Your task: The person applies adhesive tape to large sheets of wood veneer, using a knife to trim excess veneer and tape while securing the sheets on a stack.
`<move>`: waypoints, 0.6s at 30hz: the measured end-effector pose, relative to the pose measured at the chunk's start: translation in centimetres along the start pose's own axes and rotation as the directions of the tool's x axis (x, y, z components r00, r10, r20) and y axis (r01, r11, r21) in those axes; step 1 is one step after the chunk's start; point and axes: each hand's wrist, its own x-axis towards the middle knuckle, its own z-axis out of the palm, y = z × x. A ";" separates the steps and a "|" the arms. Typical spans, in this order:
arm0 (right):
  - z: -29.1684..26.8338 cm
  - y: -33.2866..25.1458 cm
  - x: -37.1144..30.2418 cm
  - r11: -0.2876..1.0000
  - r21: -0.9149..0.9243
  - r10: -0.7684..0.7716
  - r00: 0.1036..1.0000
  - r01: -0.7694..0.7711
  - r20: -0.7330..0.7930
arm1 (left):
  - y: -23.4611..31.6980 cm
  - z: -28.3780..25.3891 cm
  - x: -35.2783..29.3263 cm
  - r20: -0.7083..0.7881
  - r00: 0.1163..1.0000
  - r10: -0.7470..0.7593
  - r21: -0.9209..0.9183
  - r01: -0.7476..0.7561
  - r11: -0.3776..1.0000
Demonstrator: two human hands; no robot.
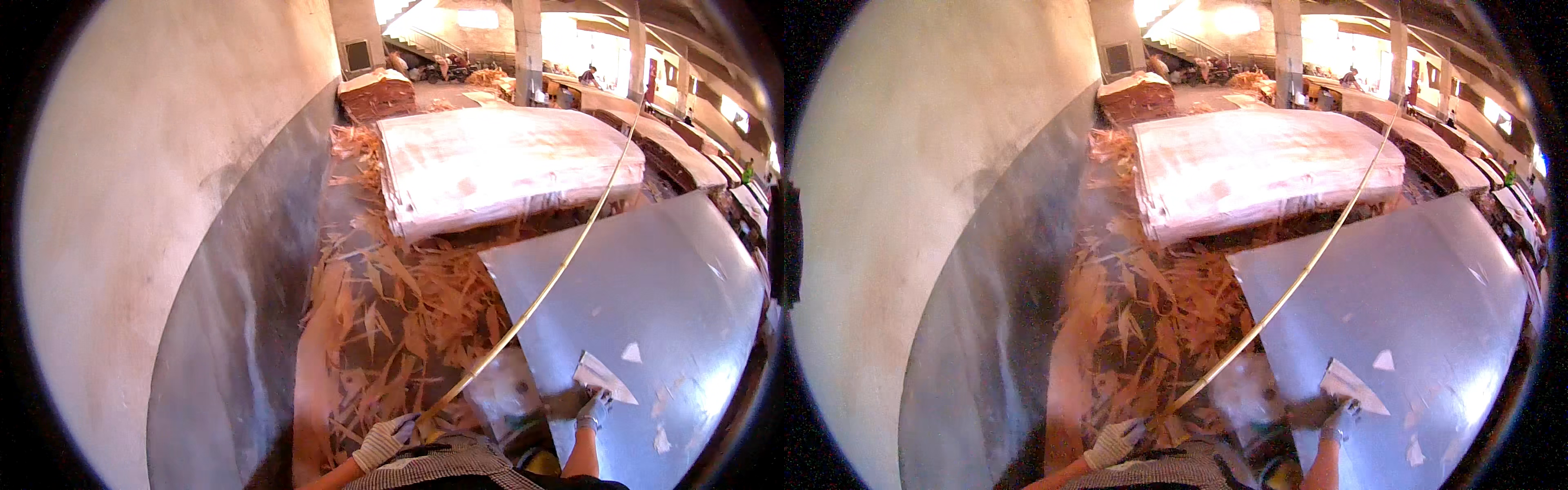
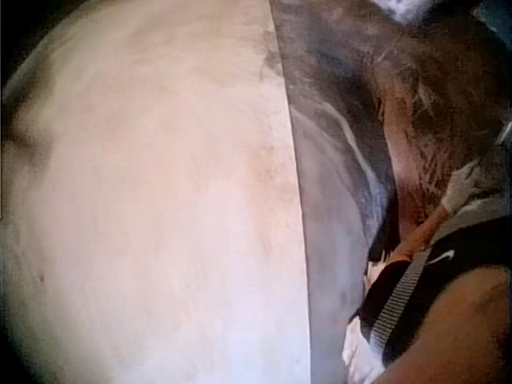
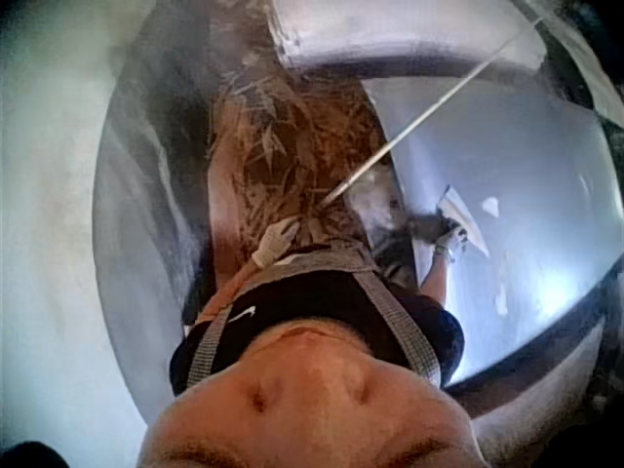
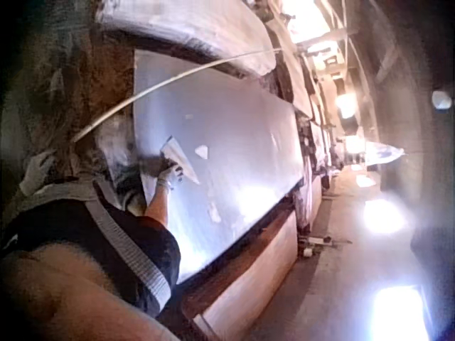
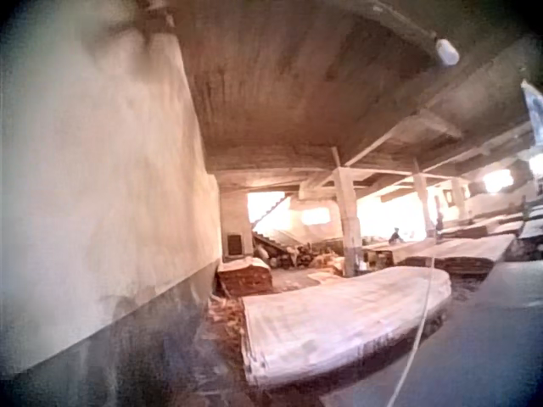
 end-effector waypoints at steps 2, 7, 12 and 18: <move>0.5 -9.3 3.3 0.997 0.052 -0.054 0.997 0.056 -0.049 | -3.7 -3.3 3.7 -0.017 0.993 -0.114 -0.034 0.113 0.993; -2.8 -34.6 6.1 0.901 0.000 -0.429 0.891 0.434 0.151 | -7.6 -12.4 11.1 -0.033 0.989 -0.144 0.089 0.146 0.985; 0.8 -52.2 9.1 0.731 0.072 -0.679 0.734 0.679 -0.035 | -13.3 -20.4 21.3 -0.046 0.977 -0.207 0.243 0.212 0.946; 7.9 -61.5 11.7 0.780 0.585 -0.483 0.809 0.223 0.336 | -21.1 -32.8 35.3 -0.071 0.991 -0.117 0.427 0.136 0.894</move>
